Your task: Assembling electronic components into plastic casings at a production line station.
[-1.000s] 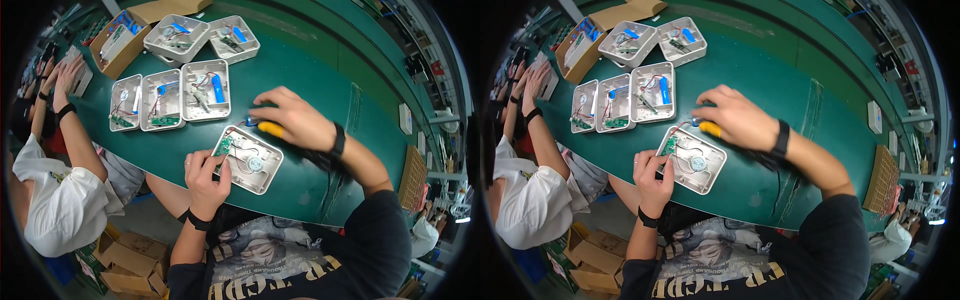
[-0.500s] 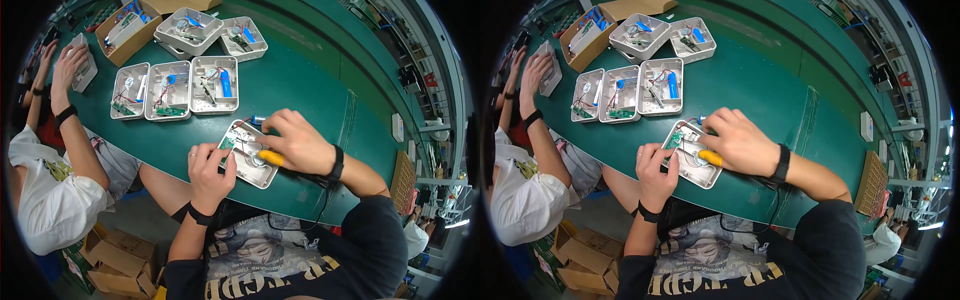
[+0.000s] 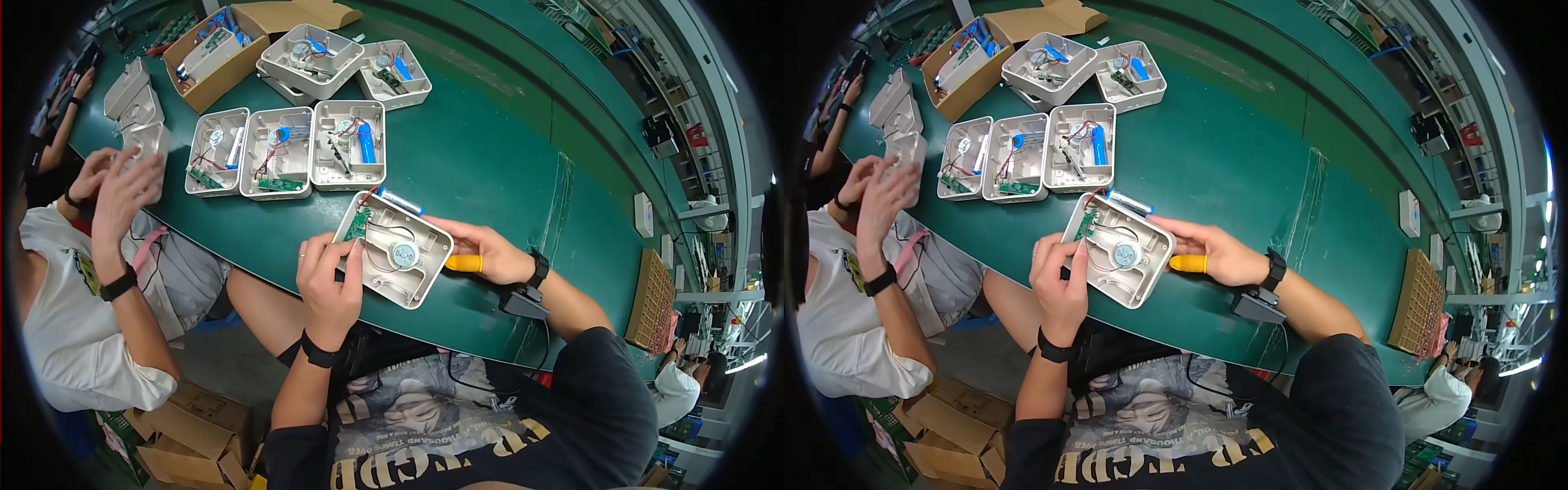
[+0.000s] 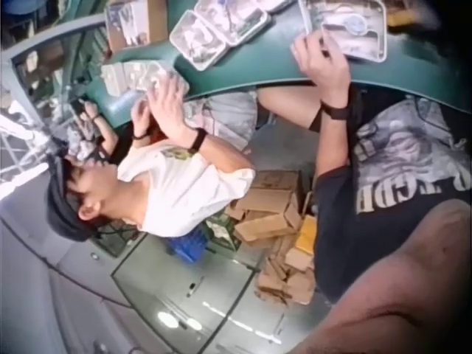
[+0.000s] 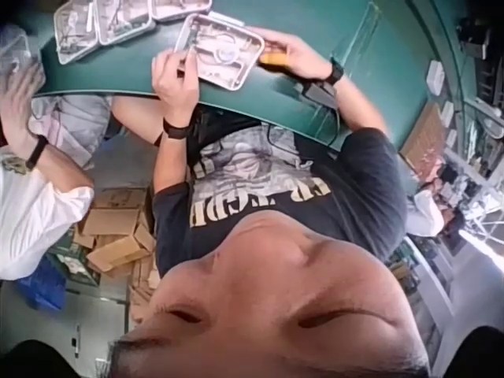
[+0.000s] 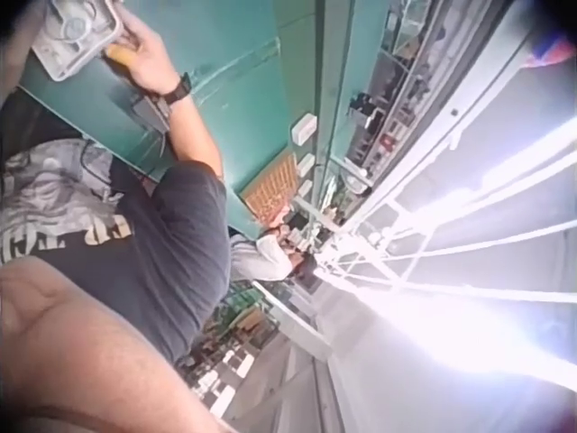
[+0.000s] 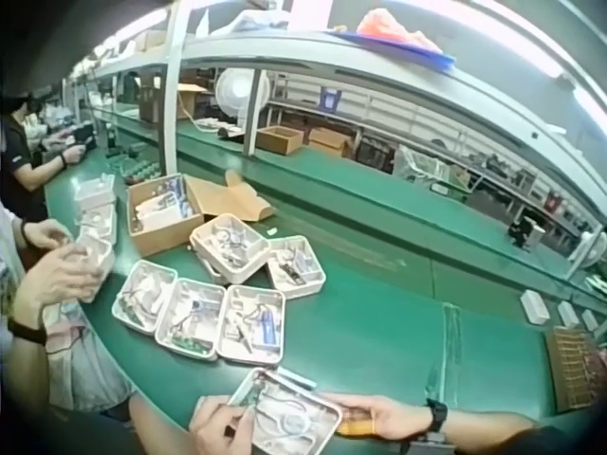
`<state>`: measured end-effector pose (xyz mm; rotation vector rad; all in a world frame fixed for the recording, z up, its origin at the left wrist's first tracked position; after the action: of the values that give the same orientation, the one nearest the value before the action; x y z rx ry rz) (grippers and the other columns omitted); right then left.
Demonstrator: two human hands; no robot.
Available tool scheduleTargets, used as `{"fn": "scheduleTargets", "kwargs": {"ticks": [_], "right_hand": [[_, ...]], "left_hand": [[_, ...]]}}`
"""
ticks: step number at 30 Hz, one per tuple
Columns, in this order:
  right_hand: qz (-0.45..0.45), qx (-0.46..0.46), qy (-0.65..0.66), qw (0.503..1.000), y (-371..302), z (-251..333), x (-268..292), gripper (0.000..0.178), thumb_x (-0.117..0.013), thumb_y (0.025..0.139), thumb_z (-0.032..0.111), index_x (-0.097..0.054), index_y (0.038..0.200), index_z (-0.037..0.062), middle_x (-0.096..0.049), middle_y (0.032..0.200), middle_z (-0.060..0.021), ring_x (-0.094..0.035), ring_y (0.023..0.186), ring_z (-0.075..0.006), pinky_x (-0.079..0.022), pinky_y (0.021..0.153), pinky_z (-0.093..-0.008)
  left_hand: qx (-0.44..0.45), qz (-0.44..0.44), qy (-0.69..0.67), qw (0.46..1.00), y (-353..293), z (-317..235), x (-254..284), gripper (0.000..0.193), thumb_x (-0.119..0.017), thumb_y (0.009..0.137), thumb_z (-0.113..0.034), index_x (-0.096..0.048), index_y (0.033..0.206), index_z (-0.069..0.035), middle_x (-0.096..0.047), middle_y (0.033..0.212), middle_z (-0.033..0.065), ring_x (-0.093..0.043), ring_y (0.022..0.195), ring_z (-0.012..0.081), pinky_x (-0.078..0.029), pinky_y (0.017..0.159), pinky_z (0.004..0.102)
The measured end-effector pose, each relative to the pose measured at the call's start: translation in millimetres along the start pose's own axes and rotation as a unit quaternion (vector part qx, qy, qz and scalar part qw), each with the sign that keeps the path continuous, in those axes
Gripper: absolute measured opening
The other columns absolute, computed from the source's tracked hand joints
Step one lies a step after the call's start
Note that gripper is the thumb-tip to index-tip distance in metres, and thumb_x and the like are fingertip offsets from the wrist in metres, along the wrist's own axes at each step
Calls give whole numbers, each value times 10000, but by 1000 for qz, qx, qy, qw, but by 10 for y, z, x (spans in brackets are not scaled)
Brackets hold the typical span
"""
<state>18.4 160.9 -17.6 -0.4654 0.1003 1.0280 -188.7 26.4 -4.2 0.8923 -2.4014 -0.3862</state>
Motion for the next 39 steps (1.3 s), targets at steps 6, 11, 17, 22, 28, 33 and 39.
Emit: {"fn": "scheduleTargets", "kwargs": {"ticks": [6, 11, 17, 22, 28, 33, 39], "right_hand": [[31, -3, -116, 993, 129, -164, 15, 279, -648, 1052, -8, -718, 1321, 16, -753, 1171, -12, -670, 1030, -94, -554, 941, -300], [44, 17, -349, 936, 148, 86, -59, 244, -676, 1008, 1, -756, 1237, 19, -769, 1061, -51, -718, 963, -200, -565, 914, -328], [33, 182, -569, 801, 49, 658, 1, 277, -721, 949, 53, -766, 1222, 31, -750, 1080, -162, -709, 1014, -377, -578, 927, -415], [-76, 259, -592, 759, 323, 1042, 57, 321, -739, 957, 100, -750, 1273, 45, -739, 1084, -169, -706, 1049, -371, -572, 938, -430], [96, 144, -659, 732, 782, 683, -261, 373, -766, 962, 149, -729, 1319, 48, -736, 1105, -156, -720, 980, -338, -588, 886, -414], [29, 13, -536, 844, 401, 812, 75, 401, -830, 905, 128, -752, 1291, 52, -733, 1068, -136, -700, 899, -290, -587, 833, -391], [-35, 52, -385, 921, 158, 664, -278, 434, -888, 841, 105, -781, 1259, 57, -746, 1033, -106, -676, 861, -252, -573, 824, -365]], "left_hand": [[-3, 8, -24, 1000, 14, -15, -17, 73, -738, 915, -27, -738, 975, 15, -701, 1041, 156, -644, 927, 348, -517, 841, 438], [6, -14, -20, 1000, -30, 38, 27, 79, -741, 914, -30, -744, 977, 16, -713, 1047, 153, -648, 920, 352, -522, 835, 441], [-36, 2, 27, 999, 4, -77, -2, 86, -747, 896, -28, -761, 977, -2, -728, 1060, 133, -648, 903, 354, -534, 812, 441], [-102, 35, 56, 993, 10, -208, -89, 104, -770, 853, -31, -768, 956, -21, -730, 1057, 123, -646, 893, 339, -541, 779, 428], [-125, 82, 35, 988, -27, -179, -113, 119, -782, 827, -35, -768, 945, -28, -730, 1061, 117, -643, 884, 328, -541, 762, 417], [-122, 69, 32, 990, -12, -172, -123, 111, -778, 827, -37, -764, 937, -33, -720, 1044, 111, -633, 867, 327, -531, 753, 417], [-115, 62, 46, 990, 8, -153, -112, 99, -775, 830, -41, -758, 928, -37, -706, 1028, 108, -624, 861, 329, -522, 746, 423]]}}
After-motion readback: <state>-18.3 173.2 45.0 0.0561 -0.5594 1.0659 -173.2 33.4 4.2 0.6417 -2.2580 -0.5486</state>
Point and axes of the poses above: each hand's wrist, its own y-axis towards the middle knuckle, its own x-axis out of the back of the hand, z = x × y, the point moved 8 cm from there along y, towards the middle knuckle
